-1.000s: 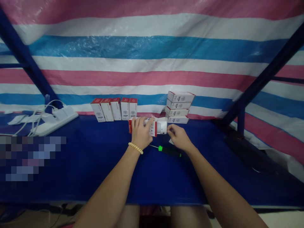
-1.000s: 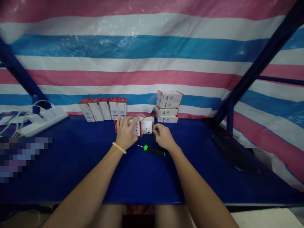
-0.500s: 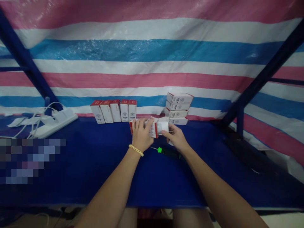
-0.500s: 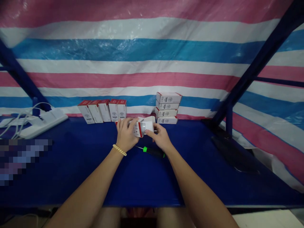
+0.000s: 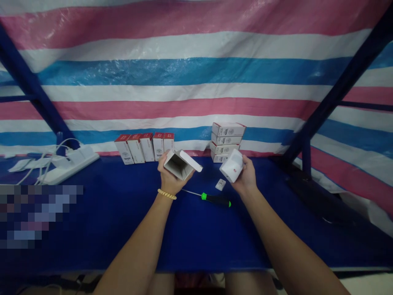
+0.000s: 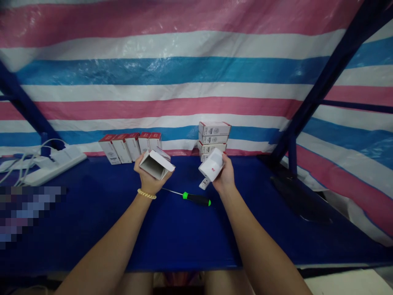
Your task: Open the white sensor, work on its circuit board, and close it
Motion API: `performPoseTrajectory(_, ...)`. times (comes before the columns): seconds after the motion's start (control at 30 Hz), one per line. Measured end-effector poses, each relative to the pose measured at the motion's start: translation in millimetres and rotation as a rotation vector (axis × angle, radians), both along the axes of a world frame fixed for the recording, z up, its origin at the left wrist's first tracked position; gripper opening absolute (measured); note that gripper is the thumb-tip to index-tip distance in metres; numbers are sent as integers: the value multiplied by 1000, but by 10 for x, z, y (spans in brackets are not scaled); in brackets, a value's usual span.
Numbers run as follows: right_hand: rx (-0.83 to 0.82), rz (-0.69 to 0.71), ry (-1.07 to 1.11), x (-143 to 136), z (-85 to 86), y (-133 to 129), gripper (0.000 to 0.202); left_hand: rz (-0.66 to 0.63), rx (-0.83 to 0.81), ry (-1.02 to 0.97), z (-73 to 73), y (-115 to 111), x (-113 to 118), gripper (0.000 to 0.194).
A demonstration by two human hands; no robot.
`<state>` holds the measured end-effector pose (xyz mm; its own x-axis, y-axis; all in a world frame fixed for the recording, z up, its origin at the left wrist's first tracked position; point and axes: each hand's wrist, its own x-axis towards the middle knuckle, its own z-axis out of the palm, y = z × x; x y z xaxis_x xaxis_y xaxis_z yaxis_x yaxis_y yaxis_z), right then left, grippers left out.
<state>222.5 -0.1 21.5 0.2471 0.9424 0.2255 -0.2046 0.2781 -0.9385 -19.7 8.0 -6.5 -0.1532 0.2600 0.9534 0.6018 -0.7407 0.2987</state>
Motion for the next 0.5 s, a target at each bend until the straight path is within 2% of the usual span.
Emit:
performPoseTrajectory(0.1,-119,-33,255,-66,2,11,39,29,-60,-6,-3,-37,11,103)
performPoseTrajectory(0.17,-172,-35,340,-107,9,3,34,62,-112,-19,-8,-54,12,105)
performPoseTrajectory(0.33,-209,-40,359,-154,-4,-8,33,68,-249,-101,-12,-51,20,112)
performPoseTrajectory(0.5,-269,-42,371,-191,-34,0,31,128,-457,-186,16,11,21,116)
